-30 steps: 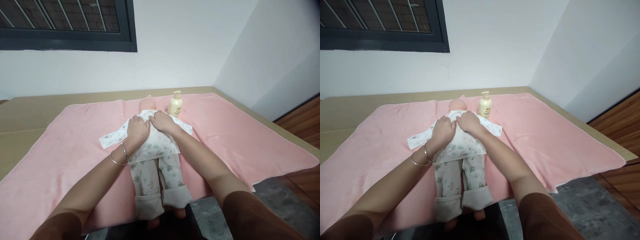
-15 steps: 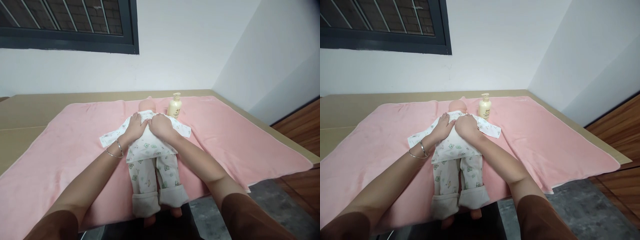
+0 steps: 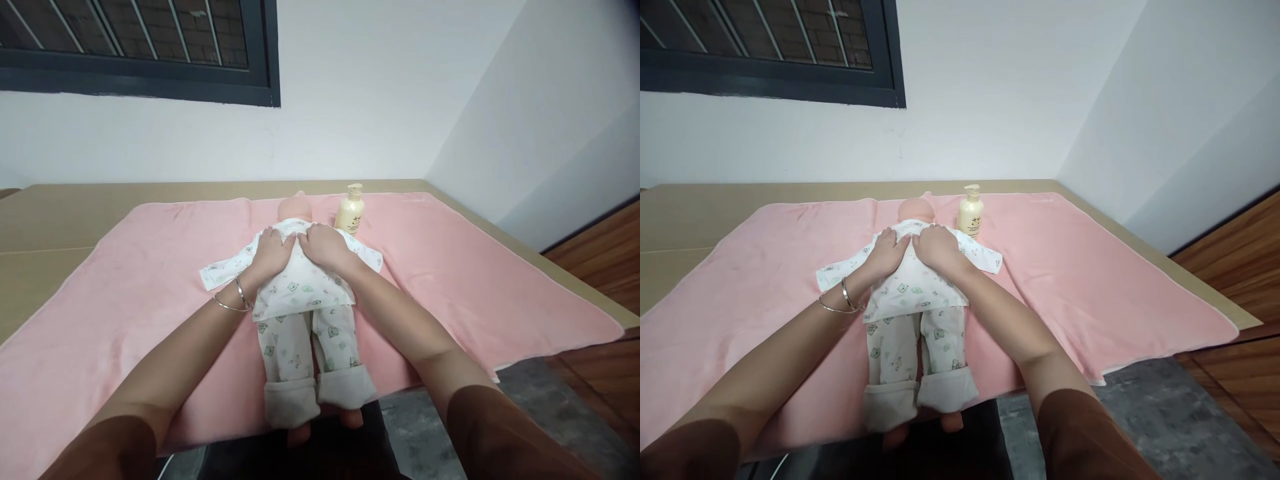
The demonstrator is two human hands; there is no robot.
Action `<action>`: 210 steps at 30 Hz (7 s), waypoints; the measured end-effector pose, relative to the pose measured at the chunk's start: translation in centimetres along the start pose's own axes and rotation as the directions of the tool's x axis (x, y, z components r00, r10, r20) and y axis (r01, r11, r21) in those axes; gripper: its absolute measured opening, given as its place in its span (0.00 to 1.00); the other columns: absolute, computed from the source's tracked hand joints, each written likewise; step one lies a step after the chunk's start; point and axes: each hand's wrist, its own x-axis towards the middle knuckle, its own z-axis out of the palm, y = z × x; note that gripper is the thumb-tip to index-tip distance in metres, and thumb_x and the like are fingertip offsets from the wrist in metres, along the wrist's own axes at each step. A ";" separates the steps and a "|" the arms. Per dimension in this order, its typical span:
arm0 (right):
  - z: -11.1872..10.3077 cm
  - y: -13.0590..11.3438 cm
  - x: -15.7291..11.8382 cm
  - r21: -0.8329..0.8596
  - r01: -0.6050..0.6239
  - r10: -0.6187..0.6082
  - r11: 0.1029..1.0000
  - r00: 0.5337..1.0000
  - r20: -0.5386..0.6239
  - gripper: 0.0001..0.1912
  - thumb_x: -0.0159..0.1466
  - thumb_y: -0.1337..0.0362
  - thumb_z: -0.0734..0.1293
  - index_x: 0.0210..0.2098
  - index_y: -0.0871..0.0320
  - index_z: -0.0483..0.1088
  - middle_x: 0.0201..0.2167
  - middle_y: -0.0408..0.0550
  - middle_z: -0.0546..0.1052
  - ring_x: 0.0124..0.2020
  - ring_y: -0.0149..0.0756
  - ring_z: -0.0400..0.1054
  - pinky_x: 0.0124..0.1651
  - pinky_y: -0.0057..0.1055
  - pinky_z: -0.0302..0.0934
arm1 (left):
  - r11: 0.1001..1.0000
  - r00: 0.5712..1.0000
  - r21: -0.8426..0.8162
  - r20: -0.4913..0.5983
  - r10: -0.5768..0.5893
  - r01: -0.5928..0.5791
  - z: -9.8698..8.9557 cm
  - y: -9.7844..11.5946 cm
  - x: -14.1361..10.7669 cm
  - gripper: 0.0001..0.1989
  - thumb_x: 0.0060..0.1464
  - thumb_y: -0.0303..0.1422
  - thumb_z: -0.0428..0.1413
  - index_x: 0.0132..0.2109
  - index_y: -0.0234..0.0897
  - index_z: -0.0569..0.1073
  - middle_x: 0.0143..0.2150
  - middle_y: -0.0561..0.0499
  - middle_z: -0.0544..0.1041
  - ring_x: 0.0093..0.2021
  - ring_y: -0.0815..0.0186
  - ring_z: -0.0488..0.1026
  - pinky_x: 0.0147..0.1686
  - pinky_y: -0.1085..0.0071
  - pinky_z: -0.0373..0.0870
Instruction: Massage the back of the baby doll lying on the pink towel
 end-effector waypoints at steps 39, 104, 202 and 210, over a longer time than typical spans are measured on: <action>0.5 0.0 0.3 0.056 0.061 -0.062 0.997 0.998 0.009 0.23 0.73 0.61 0.50 0.54 0.68 0.70 0.57 0.64 0.73 0.59 0.49 0.67 0.59 0.38 0.57 | 0.968 0.967 0.097 -0.090 0.239 -0.231 0.7 0.2 0.5 0.22 0.67 0.31 0.40 0.58 0.26 0.71 0.60 0.36 0.73 0.63 0.54 0.67 0.66 0.56 0.60; 0.9 -0.2 -0.3 -0.097 0.098 -0.092 0.990 0.993 0.071 0.35 0.73 0.57 0.48 0.72 0.76 0.47 0.72 0.69 0.52 0.74 0.55 0.45 0.73 0.45 0.43 | 0.980 0.980 0.075 -0.060 0.191 -0.186 0.8 -0.6 0.3 0.28 0.66 0.33 0.43 0.68 0.20 0.63 0.70 0.34 0.62 0.72 0.50 0.56 0.71 0.52 0.52; 1.5 -0.6 0.7 0.008 0.050 -0.049 0.999 0.997 -0.066 0.28 0.73 0.63 0.49 0.63 0.77 0.61 0.63 0.69 0.66 0.66 0.52 0.59 0.68 0.42 0.51 | 0.981 0.972 0.029 -0.127 0.195 -0.193 0.6 0.4 -0.5 0.22 0.64 0.29 0.44 0.60 0.25 0.71 0.65 0.34 0.69 0.68 0.52 0.63 0.69 0.55 0.57; 1.6 -1.3 -0.2 0.010 0.127 -0.127 0.992 0.991 -0.032 0.27 0.72 0.65 0.50 0.67 0.68 0.59 0.66 0.67 0.63 0.68 0.53 0.56 0.67 0.47 0.53 | 0.981 0.971 -0.060 -0.161 0.175 -0.187 0.7 -1.0 0.8 0.21 0.66 0.33 0.43 0.57 0.28 0.73 0.61 0.35 0.73 0.64 0.51 0.68 0.66 0.52 0.61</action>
